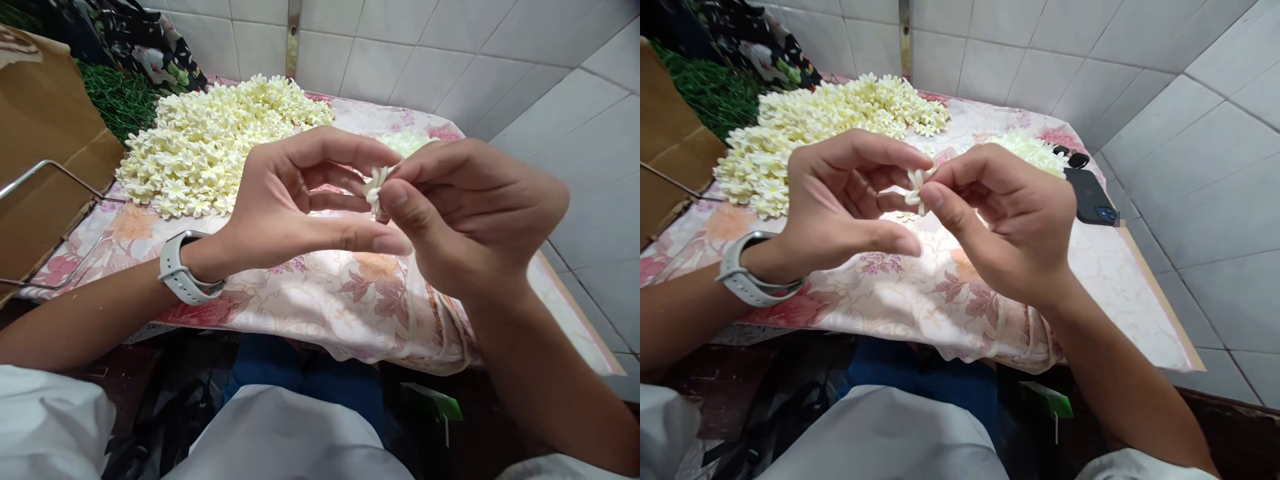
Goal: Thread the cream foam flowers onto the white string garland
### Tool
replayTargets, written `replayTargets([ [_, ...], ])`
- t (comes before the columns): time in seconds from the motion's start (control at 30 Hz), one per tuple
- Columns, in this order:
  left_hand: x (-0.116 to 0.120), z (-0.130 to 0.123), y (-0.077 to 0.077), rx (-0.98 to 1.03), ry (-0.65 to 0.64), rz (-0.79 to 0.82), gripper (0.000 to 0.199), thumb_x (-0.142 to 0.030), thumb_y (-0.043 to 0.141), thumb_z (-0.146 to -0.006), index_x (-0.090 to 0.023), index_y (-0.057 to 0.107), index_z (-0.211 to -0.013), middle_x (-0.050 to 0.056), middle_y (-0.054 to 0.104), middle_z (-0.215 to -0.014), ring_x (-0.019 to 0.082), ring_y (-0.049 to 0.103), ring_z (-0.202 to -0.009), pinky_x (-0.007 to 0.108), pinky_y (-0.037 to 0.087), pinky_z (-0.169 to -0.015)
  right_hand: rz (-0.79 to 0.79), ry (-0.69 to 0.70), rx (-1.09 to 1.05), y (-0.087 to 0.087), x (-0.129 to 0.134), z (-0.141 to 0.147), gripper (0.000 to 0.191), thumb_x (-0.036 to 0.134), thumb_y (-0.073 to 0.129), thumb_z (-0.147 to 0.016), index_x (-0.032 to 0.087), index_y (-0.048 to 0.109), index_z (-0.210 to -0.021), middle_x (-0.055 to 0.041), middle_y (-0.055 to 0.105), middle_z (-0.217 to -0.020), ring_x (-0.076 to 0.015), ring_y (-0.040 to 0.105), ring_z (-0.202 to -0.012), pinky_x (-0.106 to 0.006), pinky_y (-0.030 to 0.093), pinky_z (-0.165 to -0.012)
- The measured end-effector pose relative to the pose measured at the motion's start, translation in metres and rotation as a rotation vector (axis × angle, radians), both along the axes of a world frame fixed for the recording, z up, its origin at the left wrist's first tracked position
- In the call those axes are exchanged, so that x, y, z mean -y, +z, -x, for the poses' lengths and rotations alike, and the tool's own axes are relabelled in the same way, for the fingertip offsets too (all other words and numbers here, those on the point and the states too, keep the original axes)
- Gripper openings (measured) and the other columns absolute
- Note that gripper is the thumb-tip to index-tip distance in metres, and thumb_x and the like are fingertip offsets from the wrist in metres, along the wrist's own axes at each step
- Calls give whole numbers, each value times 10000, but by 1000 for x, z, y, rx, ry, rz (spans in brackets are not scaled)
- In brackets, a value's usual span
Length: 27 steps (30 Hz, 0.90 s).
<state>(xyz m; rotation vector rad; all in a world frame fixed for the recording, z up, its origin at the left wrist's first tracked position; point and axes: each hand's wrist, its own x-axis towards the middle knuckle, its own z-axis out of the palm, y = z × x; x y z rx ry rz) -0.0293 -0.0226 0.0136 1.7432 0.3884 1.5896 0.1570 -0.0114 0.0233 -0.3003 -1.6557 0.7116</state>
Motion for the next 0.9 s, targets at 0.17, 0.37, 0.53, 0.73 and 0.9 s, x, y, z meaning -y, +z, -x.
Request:
replayTargets([
  [0.17,1,0,1,16,36,14,355,-165,987,-783,-272,887,-1107,16,849,-1033,107,791,-867,200,712,-802,68,37,64,-2,-4,-1,163,432,901,-933,308,802,-896,31,730,-756,-146,655,-638,-296,568,-549],
  [0.37,-5,6,1,-52,29,57,302,-214,980,-806,-273,884,-1087,-3,865,-1033,128,825,-880,204,705,-798,240,140,126,3,-9,-10,297,489,846,-978,264,700,-850,46,671,-737,-103,624,-603,-257,547,-553],
  [0.53,-12,7,-2,-35,6,87,335,-225,1011,-761,-284,886,-1066,-41,862,-972,88,794,-818,170,693,-771,289,100,73,9,-19,-16,325,485,887,-943,256,685,-832,51,641,-679,-112,583,-556,-260,495,-496],
  [0.73,-12,6,0,-9,-12,171,319,-270,1037,-719,-293,884,-998,-72,849,-954,85,796,-809,175,698,-747,15,-428,119,12,-30,-29,185,398,841,-997,278,743,-896,-9,607,-830,-164,572,-731,-335,500,-693],
  [0.9,-2,5,5,-24,52,239,309,-396,1041,-719,-272,878,-949,-51,811,-831,94,753,-738,200,677,-677,-166,-303,151,10,-9,-19,35,343,831,-997,337,820,-965,-8,674,-814,-186,577,-717,-378,478,-651],
])
